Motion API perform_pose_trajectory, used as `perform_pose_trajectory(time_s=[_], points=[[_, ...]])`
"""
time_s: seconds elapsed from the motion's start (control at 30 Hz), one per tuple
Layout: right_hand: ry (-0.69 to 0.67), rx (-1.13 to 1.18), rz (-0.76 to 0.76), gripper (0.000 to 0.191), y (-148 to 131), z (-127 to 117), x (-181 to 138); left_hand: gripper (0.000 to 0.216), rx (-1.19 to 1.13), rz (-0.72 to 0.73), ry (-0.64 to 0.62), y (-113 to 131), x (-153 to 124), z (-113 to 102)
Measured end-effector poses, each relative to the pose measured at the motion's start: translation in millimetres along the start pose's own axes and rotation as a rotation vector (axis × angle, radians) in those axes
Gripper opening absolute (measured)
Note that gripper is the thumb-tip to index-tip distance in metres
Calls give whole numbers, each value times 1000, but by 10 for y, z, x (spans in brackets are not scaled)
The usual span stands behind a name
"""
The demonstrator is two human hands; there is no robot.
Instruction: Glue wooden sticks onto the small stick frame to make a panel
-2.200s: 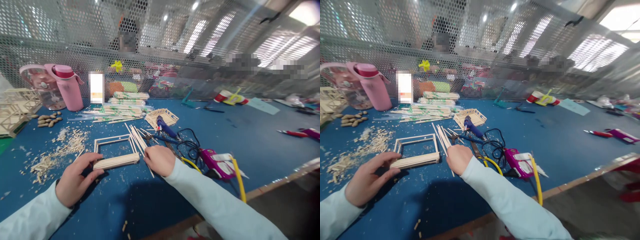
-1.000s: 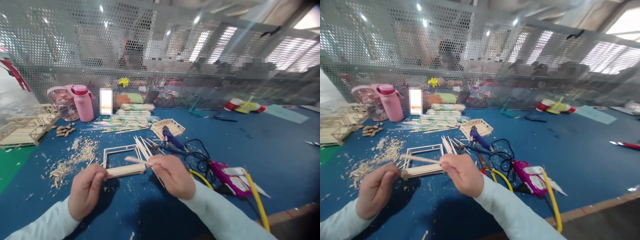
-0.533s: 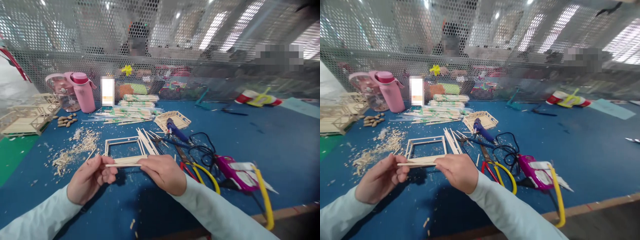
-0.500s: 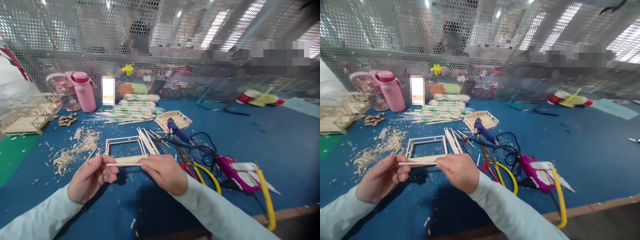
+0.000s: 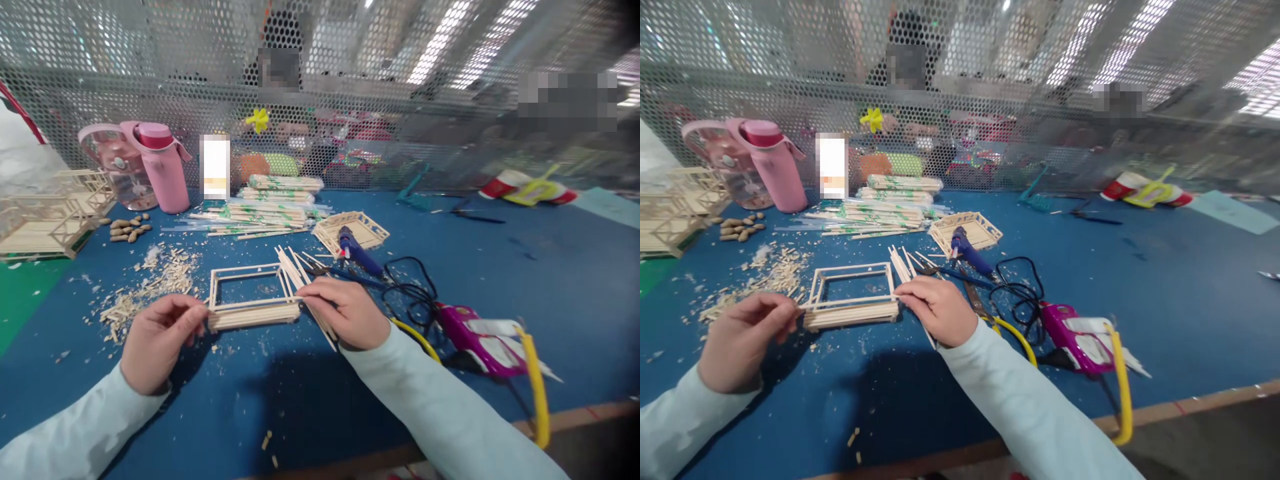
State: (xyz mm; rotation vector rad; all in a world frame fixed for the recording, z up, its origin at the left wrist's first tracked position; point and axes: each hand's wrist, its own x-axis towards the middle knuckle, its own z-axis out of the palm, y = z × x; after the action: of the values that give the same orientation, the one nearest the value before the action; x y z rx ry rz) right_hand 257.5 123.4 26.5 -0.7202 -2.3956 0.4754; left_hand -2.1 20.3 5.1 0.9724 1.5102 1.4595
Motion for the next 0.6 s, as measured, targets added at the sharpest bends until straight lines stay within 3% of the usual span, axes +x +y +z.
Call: perform_pose_trajectory(time_s=[0.17,0.33,0.6], points=[[22,36,146,16,71,53,17,28,85,3,79,-5,130,-32],[-48,56,151,17,81,85,11,36,160,-78,62,-46,154,-39],[-66,54,165,19,64,82,19,47,585,232,-19,-125,-25,-55]])
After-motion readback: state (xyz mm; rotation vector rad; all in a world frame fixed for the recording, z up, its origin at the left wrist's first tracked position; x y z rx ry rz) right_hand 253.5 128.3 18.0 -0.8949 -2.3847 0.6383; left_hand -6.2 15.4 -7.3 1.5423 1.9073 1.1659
